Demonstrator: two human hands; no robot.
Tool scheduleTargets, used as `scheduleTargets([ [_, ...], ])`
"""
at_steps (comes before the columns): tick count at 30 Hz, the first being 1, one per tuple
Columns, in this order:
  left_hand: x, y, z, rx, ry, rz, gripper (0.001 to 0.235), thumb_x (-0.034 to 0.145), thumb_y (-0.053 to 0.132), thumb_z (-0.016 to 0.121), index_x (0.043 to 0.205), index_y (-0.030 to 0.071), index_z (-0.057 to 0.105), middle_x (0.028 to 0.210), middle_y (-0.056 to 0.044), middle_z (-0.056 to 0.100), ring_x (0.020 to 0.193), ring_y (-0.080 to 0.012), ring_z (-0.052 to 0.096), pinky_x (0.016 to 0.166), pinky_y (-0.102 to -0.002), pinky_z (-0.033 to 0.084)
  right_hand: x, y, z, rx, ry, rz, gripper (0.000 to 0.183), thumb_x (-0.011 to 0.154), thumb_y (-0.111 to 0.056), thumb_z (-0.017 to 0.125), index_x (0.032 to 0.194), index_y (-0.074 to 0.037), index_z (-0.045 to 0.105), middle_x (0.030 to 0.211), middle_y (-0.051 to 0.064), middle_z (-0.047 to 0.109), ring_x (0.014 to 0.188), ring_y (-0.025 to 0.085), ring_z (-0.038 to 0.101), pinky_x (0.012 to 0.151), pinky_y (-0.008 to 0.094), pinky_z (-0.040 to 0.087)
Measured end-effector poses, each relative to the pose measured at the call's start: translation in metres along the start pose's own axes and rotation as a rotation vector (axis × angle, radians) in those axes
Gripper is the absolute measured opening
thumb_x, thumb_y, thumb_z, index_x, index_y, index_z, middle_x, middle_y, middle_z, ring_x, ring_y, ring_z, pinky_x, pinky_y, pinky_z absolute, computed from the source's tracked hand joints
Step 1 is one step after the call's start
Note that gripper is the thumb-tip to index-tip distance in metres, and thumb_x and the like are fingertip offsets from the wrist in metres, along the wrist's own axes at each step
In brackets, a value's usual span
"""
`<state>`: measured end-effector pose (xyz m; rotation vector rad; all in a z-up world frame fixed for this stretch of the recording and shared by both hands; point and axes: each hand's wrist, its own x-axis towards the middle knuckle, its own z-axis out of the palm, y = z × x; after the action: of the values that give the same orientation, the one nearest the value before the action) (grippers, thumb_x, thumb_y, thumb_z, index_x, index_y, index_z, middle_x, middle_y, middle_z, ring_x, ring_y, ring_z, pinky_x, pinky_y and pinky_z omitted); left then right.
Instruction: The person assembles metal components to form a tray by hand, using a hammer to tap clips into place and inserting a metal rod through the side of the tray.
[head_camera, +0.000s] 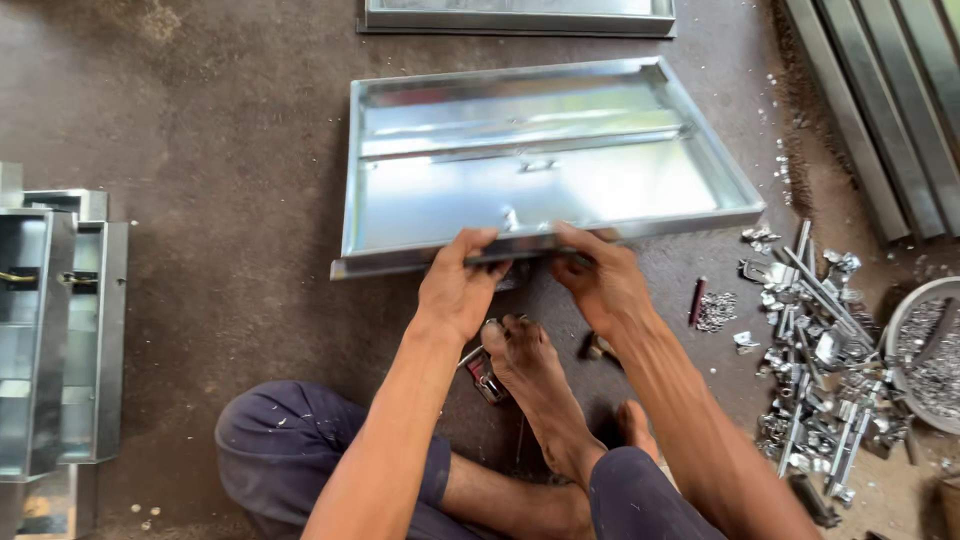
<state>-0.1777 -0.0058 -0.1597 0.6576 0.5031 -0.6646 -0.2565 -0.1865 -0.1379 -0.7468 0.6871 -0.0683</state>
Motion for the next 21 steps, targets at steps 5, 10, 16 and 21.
scheduleTargets([
  [5, -0.035, -0.045, -0.067, 0.054, -0.142, 0.039, 0.026, 0.084, 0.011, 0.075, 0.105, -0.001, 0.066, 0.109, -0.01, 0.065, 0.109, -0.0234, 0.061, 0.11, -0.041, 0.043, -0.045, 0.002, -0.059, -0.235, 0.334, -0.219, 0.06, 0.075, -0.002, 0.08, 0.129, -0.003, 0.056, 0.117, 0.006, 0.065, 0.104, 0.019, 0.067, 0.085, 0.03, 0.059],
  [10, -0.036, -0.073, -0.097, 0.11, -0.162, 0.171, 0.027, 0.081, 0.003, 0.077, 0.106, 0.008, 0.067, 0.103, 0.0, 0.065, 0.106, -0.0189, 0.059, 0.108, -0.04, 0.042, -0.036, 0.031, -0.097, -0.332, 0.399, -0.115, 0.066, 0.078, -0.004, 0.082, 0.137, 0.0, 0.054, 0.125, 0.011, 0.067, 0.104, 0.018, 0.067, 0.077, 0.028, 0.055],
  [16, -0.042, -0.069, -0.082, 0.363, 0.033, 0.1, 0.04, 0.077, 0.017, 0.074, 0.116, 0.01, 0.071, 0.121, 0.001, 0.071, 0.118, -0.0094, 0.06, 0.11, -0.029, 0.033, -0.058, 0.019, -0.131, -1.112, 0.366, -0.056, 0.06, 0.095, -0.032, 0.071, 0.144, -0.004, 0.051, 0.118, 0.015, 0.073, 0.097, 0.022, 0.074, 0.077, 0.035, 0.06],
  [21, -0.032, -0.081, -0.101, 0.134, -0.078, 0.107, 0.038, 0.079, 0.021, 0.082, 0.111, 0.005, 0.071, 0.115, -0.008, 0.071, 0.114, -0.0206, 0.064, 0.11, -0.039, 0.042, -0.124, 0.028, -0.22, -2.092, 0.111, -0.813, 0.052, 0.083, -0.047, 0.068, 0.119, -0.011, 0.063, 0.099, 0.01, 0.068, 0.084, 0.027, 0.066, 0.074, 0.042, 0.055],
])
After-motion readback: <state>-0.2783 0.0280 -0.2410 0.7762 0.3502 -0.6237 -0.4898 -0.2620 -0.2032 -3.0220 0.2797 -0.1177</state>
